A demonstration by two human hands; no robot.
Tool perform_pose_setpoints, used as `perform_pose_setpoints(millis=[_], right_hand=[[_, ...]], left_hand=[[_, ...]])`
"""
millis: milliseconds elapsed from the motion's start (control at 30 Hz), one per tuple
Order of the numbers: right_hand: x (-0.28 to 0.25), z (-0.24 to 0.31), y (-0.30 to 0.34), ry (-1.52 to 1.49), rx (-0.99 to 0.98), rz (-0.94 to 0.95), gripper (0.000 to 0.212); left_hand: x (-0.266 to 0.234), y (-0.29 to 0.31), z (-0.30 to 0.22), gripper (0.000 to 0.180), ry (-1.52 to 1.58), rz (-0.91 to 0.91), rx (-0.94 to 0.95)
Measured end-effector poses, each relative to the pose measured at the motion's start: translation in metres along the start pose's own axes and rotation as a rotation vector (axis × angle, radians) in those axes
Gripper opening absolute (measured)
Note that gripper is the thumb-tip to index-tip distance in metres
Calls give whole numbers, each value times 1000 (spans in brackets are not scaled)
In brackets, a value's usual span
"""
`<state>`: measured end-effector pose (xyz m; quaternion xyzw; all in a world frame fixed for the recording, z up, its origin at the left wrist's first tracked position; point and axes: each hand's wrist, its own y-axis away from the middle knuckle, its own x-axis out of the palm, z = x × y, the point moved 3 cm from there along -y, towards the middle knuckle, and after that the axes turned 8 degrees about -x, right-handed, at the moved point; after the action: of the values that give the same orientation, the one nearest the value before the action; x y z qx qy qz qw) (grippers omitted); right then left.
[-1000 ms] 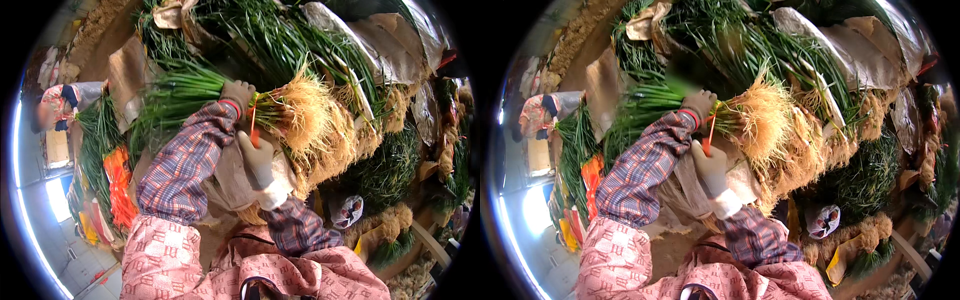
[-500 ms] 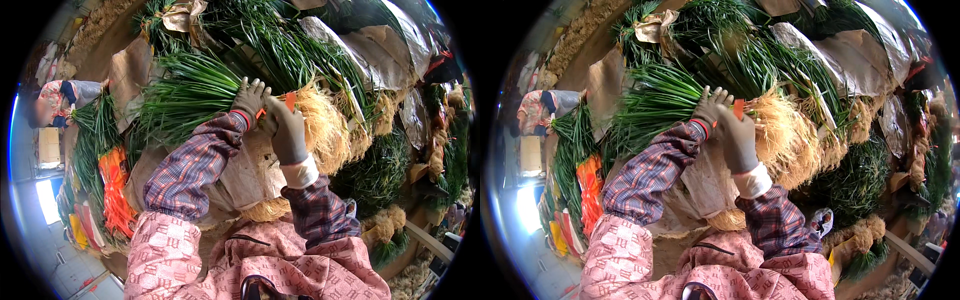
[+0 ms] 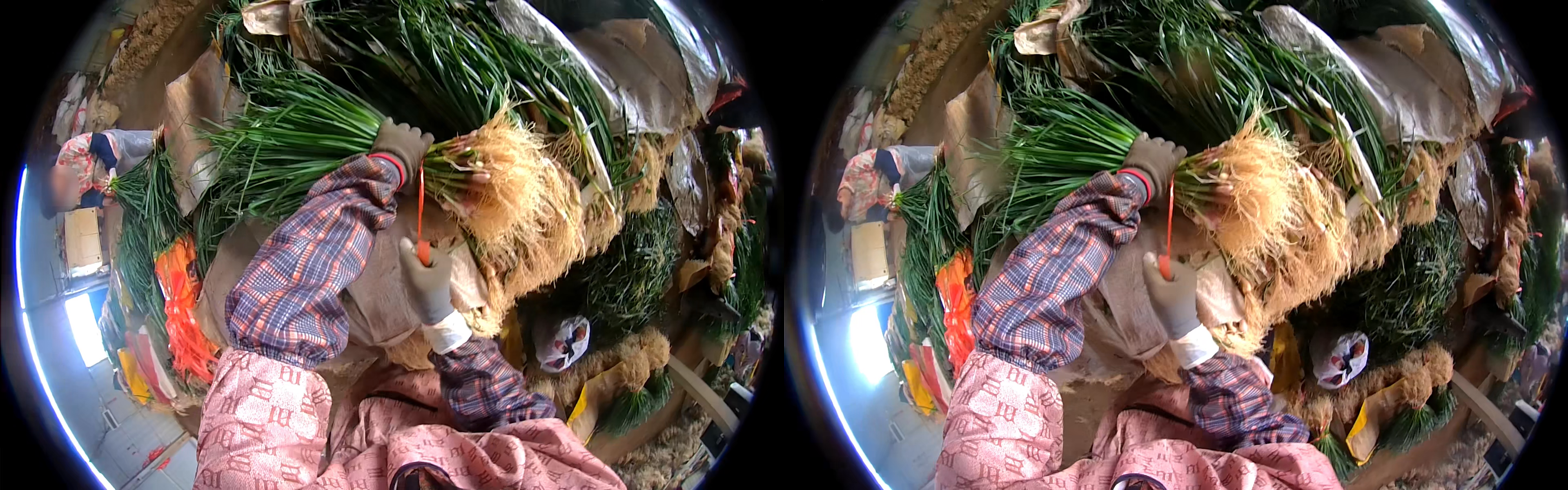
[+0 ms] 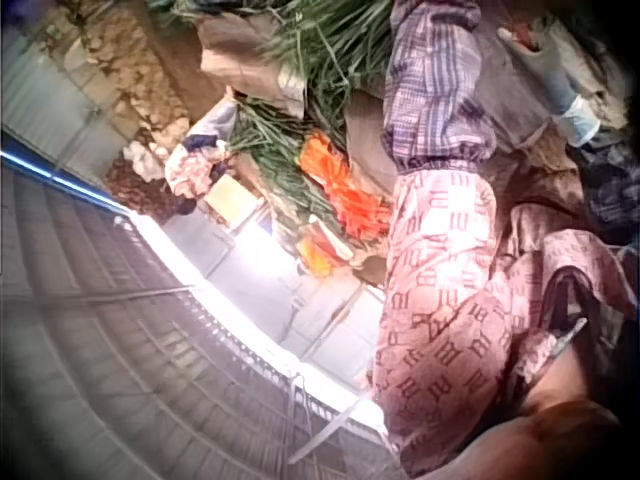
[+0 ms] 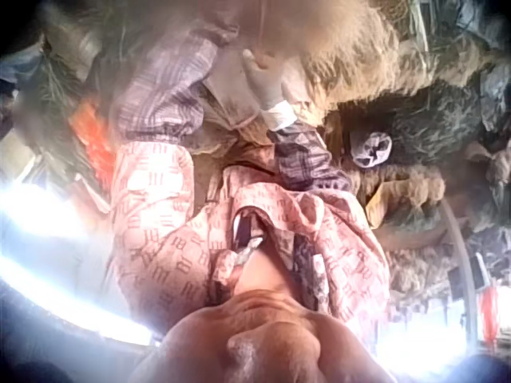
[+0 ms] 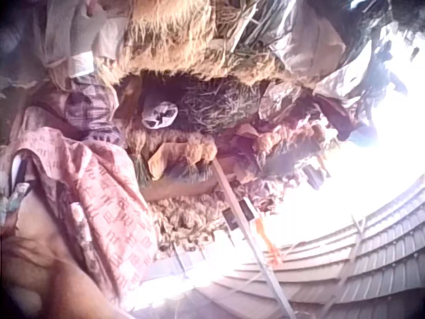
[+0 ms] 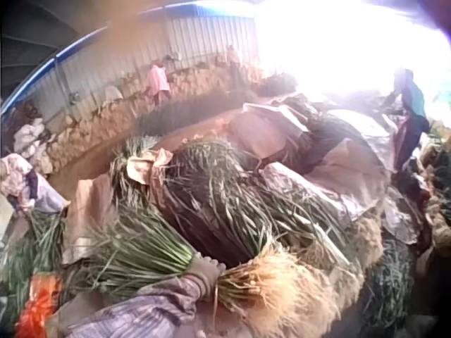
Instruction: The person cleans bunches of green produce by hand, stripping away outer leaves and tying them with red bands.
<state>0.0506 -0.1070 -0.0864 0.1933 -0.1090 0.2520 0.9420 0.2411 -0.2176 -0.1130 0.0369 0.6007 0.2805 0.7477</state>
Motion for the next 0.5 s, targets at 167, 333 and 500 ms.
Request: perform_pose_setpoints(millis=[167, 333, 500], right_hand=[[-6, 42, 15, 111, 0, 25, 36], [10, 6, 6, 554, -450, 328, 22], [3, 25, 8, 801, -539, 497, 15]], left_hand=[[-1, 19, -17, 27, -45, -73, -2], [-19, 19, -1, 61, -64, 80, -46], [-48, 81, 34, 82, 159, -215, 62]])
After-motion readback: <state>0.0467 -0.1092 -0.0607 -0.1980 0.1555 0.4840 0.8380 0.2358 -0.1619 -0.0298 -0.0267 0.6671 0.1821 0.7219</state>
